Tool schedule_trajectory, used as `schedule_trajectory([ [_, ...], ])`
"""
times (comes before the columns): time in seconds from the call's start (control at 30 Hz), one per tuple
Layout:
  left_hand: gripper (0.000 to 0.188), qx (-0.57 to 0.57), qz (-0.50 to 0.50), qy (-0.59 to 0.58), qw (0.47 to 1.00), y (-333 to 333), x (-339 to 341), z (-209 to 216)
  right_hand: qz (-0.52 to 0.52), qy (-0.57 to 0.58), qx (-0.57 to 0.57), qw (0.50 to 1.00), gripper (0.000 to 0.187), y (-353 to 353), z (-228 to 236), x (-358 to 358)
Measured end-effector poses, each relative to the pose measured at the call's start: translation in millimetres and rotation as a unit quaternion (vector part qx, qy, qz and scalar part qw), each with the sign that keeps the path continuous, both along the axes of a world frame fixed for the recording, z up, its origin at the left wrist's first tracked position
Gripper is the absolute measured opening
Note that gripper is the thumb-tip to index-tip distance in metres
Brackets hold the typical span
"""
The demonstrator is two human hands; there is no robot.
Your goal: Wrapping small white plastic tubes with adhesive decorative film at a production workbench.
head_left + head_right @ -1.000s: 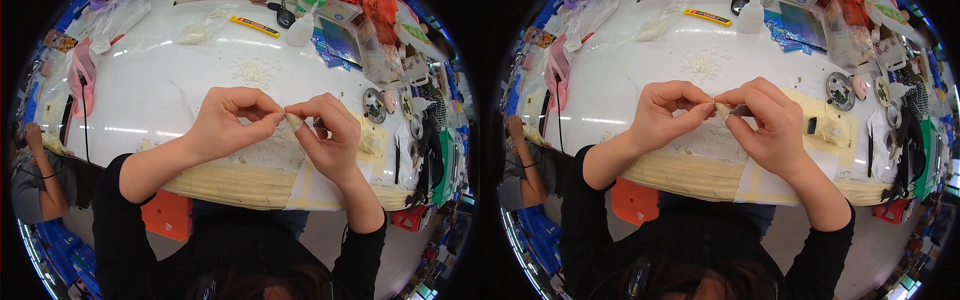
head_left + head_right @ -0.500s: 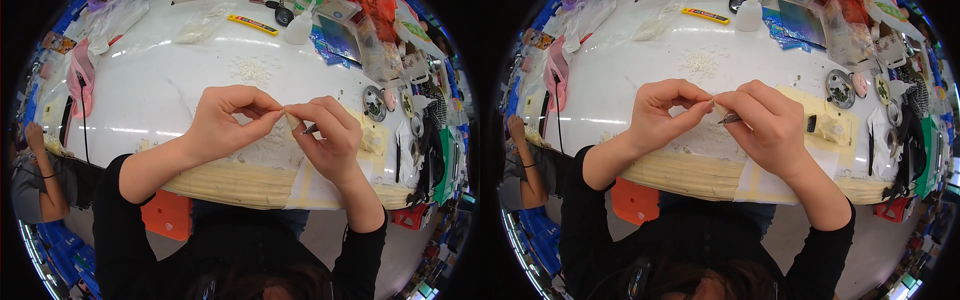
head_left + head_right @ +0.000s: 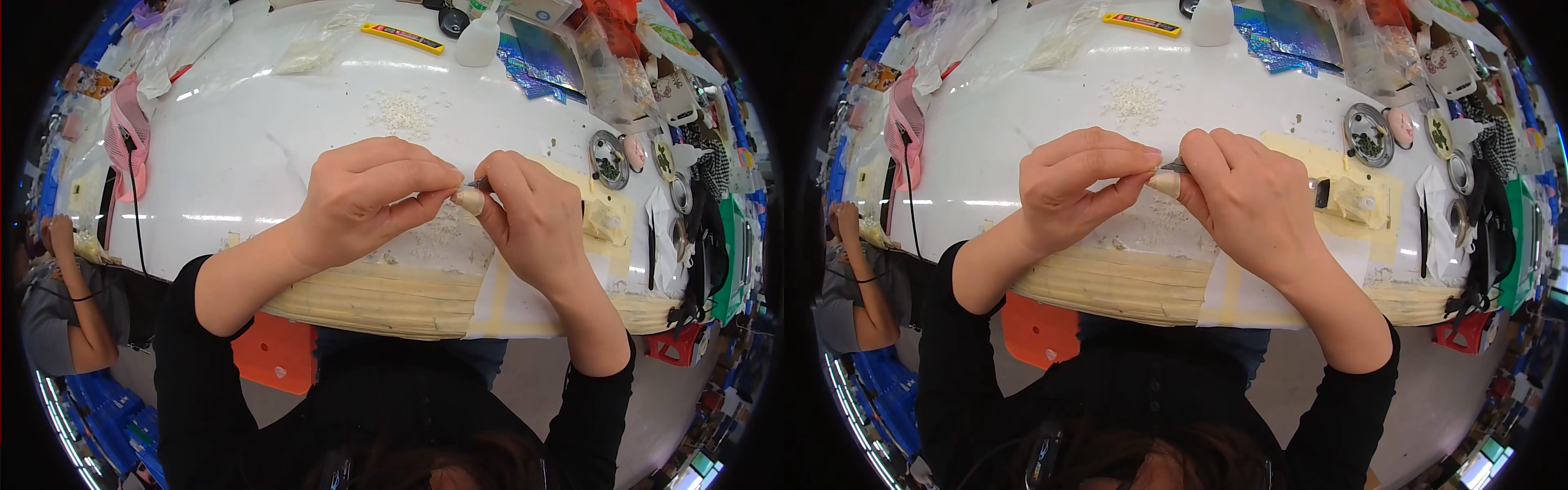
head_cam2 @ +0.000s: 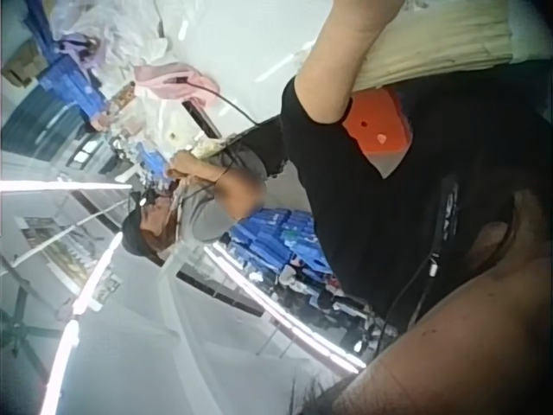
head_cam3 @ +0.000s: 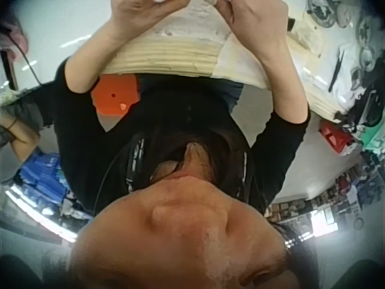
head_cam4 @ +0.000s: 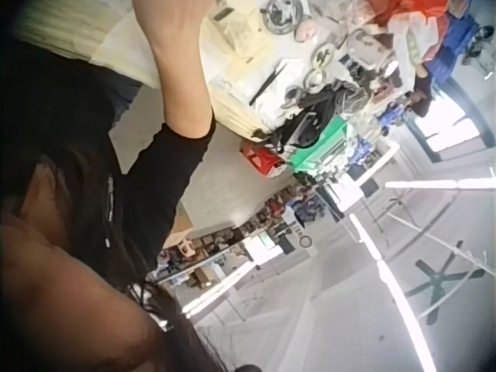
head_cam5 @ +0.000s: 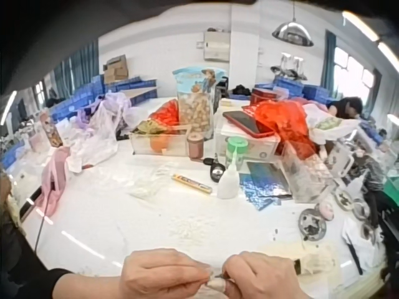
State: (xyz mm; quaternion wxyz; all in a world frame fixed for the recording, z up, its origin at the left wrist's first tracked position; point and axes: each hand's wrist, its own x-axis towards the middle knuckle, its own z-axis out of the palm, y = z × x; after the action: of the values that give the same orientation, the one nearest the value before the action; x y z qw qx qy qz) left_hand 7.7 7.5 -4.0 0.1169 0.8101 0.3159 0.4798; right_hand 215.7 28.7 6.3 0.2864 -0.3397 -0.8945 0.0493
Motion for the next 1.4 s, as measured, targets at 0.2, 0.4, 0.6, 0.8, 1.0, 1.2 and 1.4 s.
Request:
schedule_trajectory([
  [0.2,0.027,0.018,-0.004,0.011,1.000,0.9,-0.4,-1.8,0.003,-0.003,-0.013,1.000,0.022,-0.6,0.6,0.3],
  [0.4,0.027,0.023,-0.005,0.017,1.000,0.9,-1.2,-1.9,0.003,-0.004,-0.014,1.000,0.022,-0.4,1.0,-0.2],
  [0.6,0.027,0.029,-0.005,0.029,0.999,1.2,-2.3,-2.0,0.008,-0.018,0.003,1.000,0.021,0.2,2.6,1.7],
  [0.8,0.026,0.024,-0.008,0.037,0.999,0.5,-2.6,0.0,0.016,-0.028,0.016,0.999,0.020,0.8,3.0,3.3],
  [1.0,0.025,0.029,-0.008,0.033,0.999,0.6,-2.3,0.1,0.017,-0.029,0.009,0.999,0.020,0.0,2.8,2.9],
  [1.2,0.024,0.027,-0.005,0.034,0.999,0.8,-2.3,0.9,0.022,-0.040,0.014,0.999,0.021,-2.0,4.0,2.6],
  [1.4,0.025,0.019,-0.008,0.029,0.999,0.0,-3.1,0.5,0.014,-0.014,0.016,1.000,0.024,0.1,3.1,1.8],
])
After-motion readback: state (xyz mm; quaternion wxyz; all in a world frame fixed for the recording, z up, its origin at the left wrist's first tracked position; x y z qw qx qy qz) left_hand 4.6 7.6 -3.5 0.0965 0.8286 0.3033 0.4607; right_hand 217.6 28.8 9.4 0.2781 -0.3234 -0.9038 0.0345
